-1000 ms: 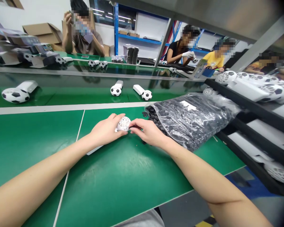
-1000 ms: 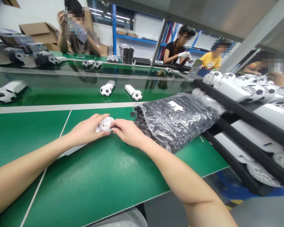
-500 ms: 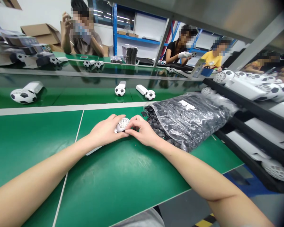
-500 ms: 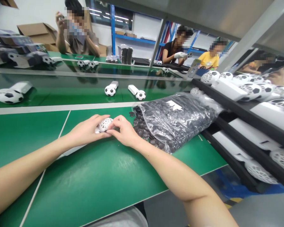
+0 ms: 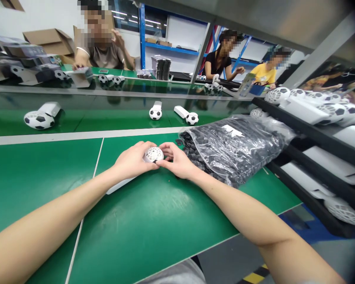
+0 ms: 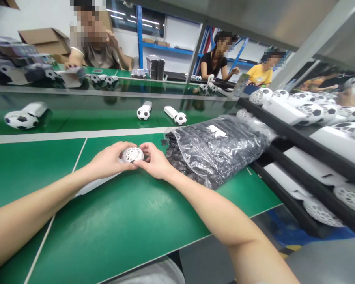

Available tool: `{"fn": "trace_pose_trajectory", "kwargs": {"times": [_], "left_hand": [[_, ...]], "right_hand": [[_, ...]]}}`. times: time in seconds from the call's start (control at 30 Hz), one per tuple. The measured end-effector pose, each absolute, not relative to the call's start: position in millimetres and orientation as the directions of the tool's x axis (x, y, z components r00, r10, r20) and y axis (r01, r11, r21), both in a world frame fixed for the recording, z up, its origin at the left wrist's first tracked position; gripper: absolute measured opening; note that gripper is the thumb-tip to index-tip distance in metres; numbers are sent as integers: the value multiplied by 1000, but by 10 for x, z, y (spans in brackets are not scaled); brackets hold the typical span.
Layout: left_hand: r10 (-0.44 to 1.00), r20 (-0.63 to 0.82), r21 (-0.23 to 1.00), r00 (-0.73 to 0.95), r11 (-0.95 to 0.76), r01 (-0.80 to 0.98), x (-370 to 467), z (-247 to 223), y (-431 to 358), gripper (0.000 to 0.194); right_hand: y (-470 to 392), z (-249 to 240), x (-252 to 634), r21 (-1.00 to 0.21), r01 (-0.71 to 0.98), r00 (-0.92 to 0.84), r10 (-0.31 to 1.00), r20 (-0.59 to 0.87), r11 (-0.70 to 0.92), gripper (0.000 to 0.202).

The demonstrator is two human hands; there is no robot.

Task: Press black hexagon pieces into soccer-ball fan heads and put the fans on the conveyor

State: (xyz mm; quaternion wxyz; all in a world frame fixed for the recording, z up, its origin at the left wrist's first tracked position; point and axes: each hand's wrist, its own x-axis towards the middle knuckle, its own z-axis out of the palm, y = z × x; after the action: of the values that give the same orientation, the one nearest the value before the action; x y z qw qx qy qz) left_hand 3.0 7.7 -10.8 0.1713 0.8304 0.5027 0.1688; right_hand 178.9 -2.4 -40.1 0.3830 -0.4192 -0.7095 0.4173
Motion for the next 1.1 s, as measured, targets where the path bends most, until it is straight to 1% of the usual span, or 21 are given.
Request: {"fn": "trace_pose_trajectory", "kwargs": {"times": [0.07,0.13,0.2,0.23,0.3,0.37,0.43,0.5,0.57,0.73,0.83,0.87,0.93,1.1], "left_hand": [[893,110,466,437,-435,771,26,-103,76,50],[878,79,494,472,-445,746,2,-91,91,56],[856,17,517,516,-450,728,-40,-72,126,64],[847,-9,510,531,-453,731,-65,-63,146,66],[836,-23,447,548,-481,754,-111,-53,184,63],[821,9,349,571,-537,768,-141,-57,208,58],[799,50,270,600,-589,762,-151,-75,216,59],[788,74,230,611,-610,758,-148,-99,215,61],[783,86,224,616,-618,753,-142,-121,215,62],[779,110,248,617,-623,742,-136,-144,227,63],[782,122,258,612,-620,741,-137,-144,226,64],[781,126,259,611,-621,740,-137,-143,223,64],[778,136,260,614,-626,736,-138,-142,218,64],[773,140,263,619,-632,729,-142,-147,213,61]], "right_hand": [[3,-391,1807,-890,317,-367,908,204,328,39],[54,-360,1860,-863,366,-363,907,214,350,34],[115,-307,1948,-799,476,-292,923,250,367,23],[142,-277,1999,-752,552,-243,932,269,361,17],[179,-223,2099,-654,683,-207,945,255,326,11],[190,-196,2169,-591,745,-263,951,164,309,9],[182,-206,2193,-560,756,-342,934,105,340,7],[168,-242,2179,-526,754,-393,912,120,394,10],[154,-278,2146,-478,758,-427,891,153,445,14],[110,-273,2065,-301,797,-492,852,180,524,9],[81,-247,2034,-203,818,-504,841,195,538,15],[75,-243,2028,-193,820,-502,840,207,538,18],[70,-238,2024,-209,811,-505,834,222,546,22],[64,-197,2041,-343,737,-522,813,259,583,23]]}}
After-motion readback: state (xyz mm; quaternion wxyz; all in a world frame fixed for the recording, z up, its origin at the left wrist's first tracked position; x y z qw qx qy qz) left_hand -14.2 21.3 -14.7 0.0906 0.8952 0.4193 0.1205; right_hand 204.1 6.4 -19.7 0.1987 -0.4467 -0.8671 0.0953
